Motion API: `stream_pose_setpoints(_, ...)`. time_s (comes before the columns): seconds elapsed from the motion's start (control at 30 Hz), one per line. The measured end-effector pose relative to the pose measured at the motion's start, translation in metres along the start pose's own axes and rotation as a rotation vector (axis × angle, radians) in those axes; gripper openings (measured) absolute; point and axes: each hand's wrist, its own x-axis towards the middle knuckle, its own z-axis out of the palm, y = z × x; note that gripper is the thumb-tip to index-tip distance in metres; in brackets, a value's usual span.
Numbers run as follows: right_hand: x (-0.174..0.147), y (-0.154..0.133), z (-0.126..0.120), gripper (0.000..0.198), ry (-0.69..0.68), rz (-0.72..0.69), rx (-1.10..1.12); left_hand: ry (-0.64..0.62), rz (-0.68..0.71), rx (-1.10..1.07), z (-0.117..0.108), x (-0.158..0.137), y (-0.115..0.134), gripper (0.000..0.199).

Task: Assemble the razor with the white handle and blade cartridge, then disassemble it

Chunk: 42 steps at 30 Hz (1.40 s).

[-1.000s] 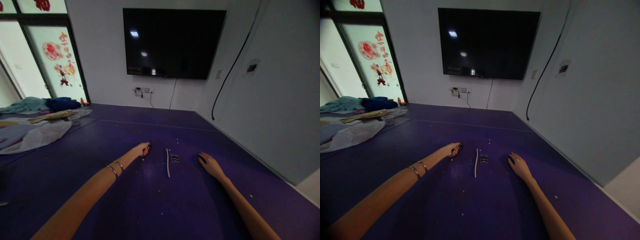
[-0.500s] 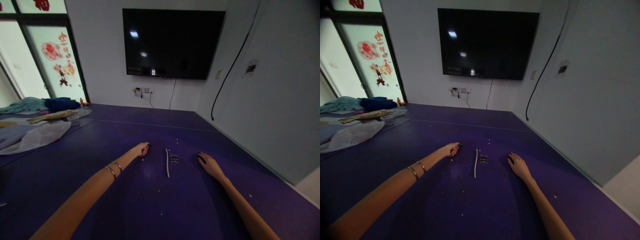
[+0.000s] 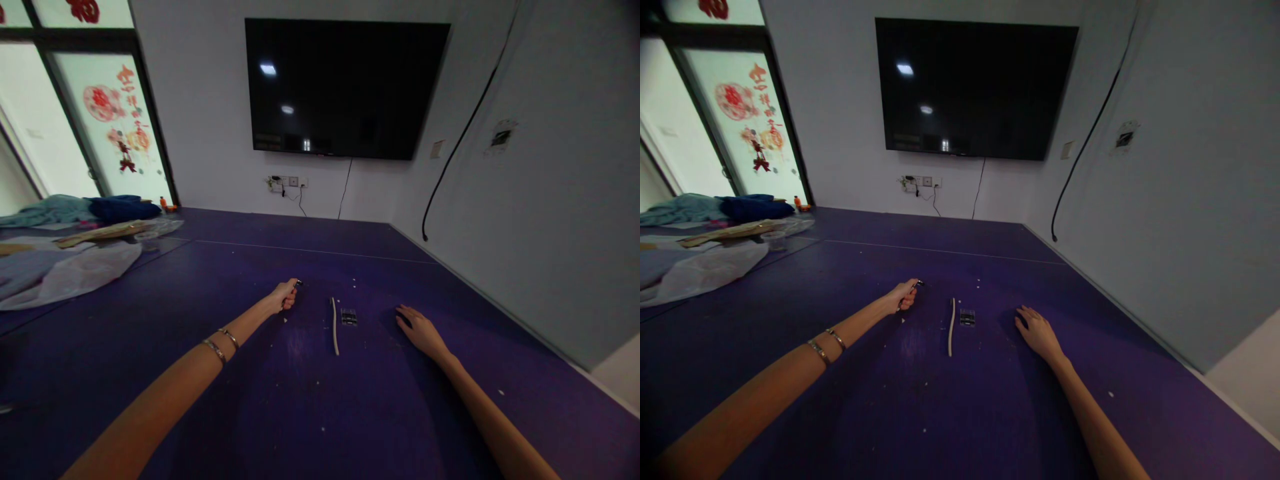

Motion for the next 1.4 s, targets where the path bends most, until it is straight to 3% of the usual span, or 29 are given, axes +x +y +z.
stream_pose_setpoints(0.33, 0.012, -0.007, -0.009, 0.041, 0.05, 0.005, 0.114, -0.008, 0.356, 0.051, 0.025, -0.025, -0.006, 0.045)
stream_pose_setpoints(0.47, 0.03, -0.056, -0.033, 0.033, 0.138, -0.065, 0.394, -0.122, 0.559, 0.183, 0.05, -0.048, -0.008, 0.044)
stream_pose_setpoints(0.67, 0.043, -0.151, -0.062, 0.032, -0.036, -0.048, 1.054, -0.19, 0.669, 0.204, 0.071, -0.072, -0.011, 0.045)
stream_pose_setpoints(0.83, 0.042, -0.19, -0.064, 0.034, -0.167, 0.052, 1.31, -0.168, 0.7, 0.208, 0.07, -0.081, -0.011, 0.045)
stream_pose_setpoints(1.0, 0.042, -0.2, -0.059, 0.029, -0.206, 0.072, 1.426, -0.184, 0.717, 0.203, 0.07, -0.082, -0.012, 0.044)
stream_pose_setpoints(1.4, 0.043, -0.194, -0.052, 0.028, -0.147, 0.159, 1.472, -0.176, 0.747, 0.182, 0.07, -0.083, -0.013, 0.043)
